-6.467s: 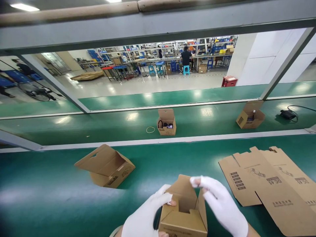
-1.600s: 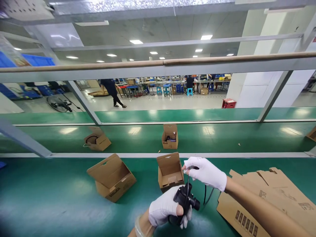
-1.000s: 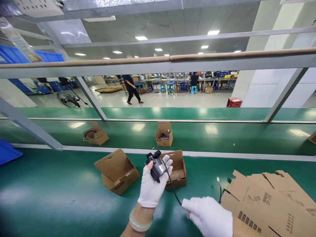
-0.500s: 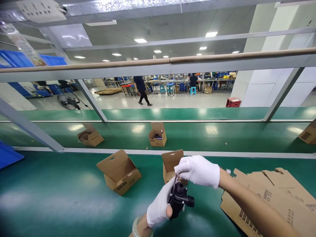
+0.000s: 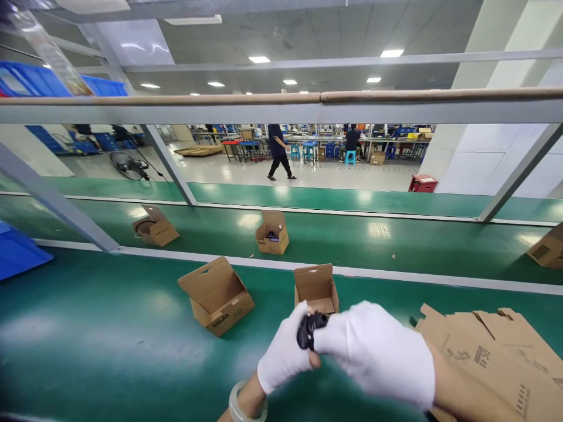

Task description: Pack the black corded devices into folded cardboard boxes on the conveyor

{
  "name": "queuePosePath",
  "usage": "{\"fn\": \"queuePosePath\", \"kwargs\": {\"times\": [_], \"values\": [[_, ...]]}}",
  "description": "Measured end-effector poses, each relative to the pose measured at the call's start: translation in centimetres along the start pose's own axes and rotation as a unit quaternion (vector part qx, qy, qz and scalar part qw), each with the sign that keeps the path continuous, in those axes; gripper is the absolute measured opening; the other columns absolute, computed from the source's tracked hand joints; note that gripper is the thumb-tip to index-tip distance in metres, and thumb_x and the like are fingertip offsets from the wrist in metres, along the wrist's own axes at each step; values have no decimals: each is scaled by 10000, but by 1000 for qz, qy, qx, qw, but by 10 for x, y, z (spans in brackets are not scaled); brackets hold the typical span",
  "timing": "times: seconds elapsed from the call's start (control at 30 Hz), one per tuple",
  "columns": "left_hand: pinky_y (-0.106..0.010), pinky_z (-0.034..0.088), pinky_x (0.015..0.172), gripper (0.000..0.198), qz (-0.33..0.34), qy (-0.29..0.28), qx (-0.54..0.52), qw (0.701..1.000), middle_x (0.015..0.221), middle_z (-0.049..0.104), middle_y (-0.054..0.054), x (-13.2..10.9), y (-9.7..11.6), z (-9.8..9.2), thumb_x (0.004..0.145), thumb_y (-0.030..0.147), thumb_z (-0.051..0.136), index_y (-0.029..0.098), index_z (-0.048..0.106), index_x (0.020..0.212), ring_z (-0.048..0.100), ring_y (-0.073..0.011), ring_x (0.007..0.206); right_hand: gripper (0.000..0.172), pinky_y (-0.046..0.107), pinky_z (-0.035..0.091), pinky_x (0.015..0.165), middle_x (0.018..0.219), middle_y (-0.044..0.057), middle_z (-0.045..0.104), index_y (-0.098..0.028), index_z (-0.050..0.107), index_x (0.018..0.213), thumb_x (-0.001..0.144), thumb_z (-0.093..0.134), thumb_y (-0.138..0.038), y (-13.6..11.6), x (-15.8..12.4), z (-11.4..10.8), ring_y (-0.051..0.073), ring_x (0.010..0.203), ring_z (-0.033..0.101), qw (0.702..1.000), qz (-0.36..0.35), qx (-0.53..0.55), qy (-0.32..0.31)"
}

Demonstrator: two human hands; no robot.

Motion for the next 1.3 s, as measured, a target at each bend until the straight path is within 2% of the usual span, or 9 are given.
{"fn": "queuePosePath", "kwargs": {"times": [0.13,0.33,0.5,0.63,0.73,0.87,1.0,1.17,1.3], "values": [[-339,420,910,914,26,-83,-96,992,987,576,-78,-11,7,11,434,691,779,151,510,1121,546,-268,972,251,233,400,589,789,-2,611,-241,677,977,896,441,-209,37,29,15,113,623,530,969,81,234,-2],[-260,496,620,658,5,87,-216,973,947,565,-55,-11,1,-5,603,653,720,203,490,1024,583,-180,757,474,264,481,674,914,-5,619,-249,546,1239,812,397,-109,27,31,43,103,593,550,931,146,335,-16],[-332,429,978,650,40,159,-171,972,1153,596,-114,0,0,-8,688,648,647,181,528,1123,555,-263,1095,469,291,509,681,981,25,666,-211,573,1225,768,475,-178,35,45,37,178,746,623,895,222,388,-14],[-388,353,1066,618,41,143,-60,987,1339,510,-156,0,-20,-12,835,542,551,184,429,1324,471,-293,1251,389,338,467,867,1114,51,657,-216,610,1183,815,484,-225,64,66,27,221,963,618,956,191,221,-5],[-491,340,1058,589,42,142,139,979,1348,499,-180,-6,-48,-11,815,417,625,185,454,1329,455,-350,1252,330,341,477,769,1053,59,665,-237,618,1138,845,467,-244,79,84,29,236,900,637,983,139,63,-105],[-560,429,898,419,63,77,403,910,1202,577,-211,-8,-73,0,807,258,594,136,542,1204,525,-397,1109,254,338,472,656,942,89,685,-222,664,1004,829,491,-284,86,112,60,260,811,661,964,111,-25,-241],[-432,475,716,276,89,66,532,839,989,637,-152,-3,-79,7,795,107,522,141,572,1064,592,-310,869,277,335,463,577,859,114,704,-198,682,998,745,594,-273,82,133,96,291,729,672,946,106,-15,-307],[-338,401,642,227,131,94,600,783,840,631,-91,10,-82,-2,822,51,438,169,584,949,564,-236,755,325,333,457,705,1040,94,681,-229,580,1169,881,442,-286,88,101,72,254,884,657,967,132,-2,-219],[-335,365,654,213,161,62,585,793,805,622,-88,44,-92,-13,858,68,412,172,598,871,545,-231,757,298,325,437,752,984,38,690,-276,637,1041,927,380,-373,126,17,45,238,912,643,935,312,-17,-169]]}}
Point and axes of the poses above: each hand's wrist, its own x-axis towards the middle knuckle, its own z-axis out of the palm, y = z × x, the point moved 2 cm from there along x, towards the middle knuckle
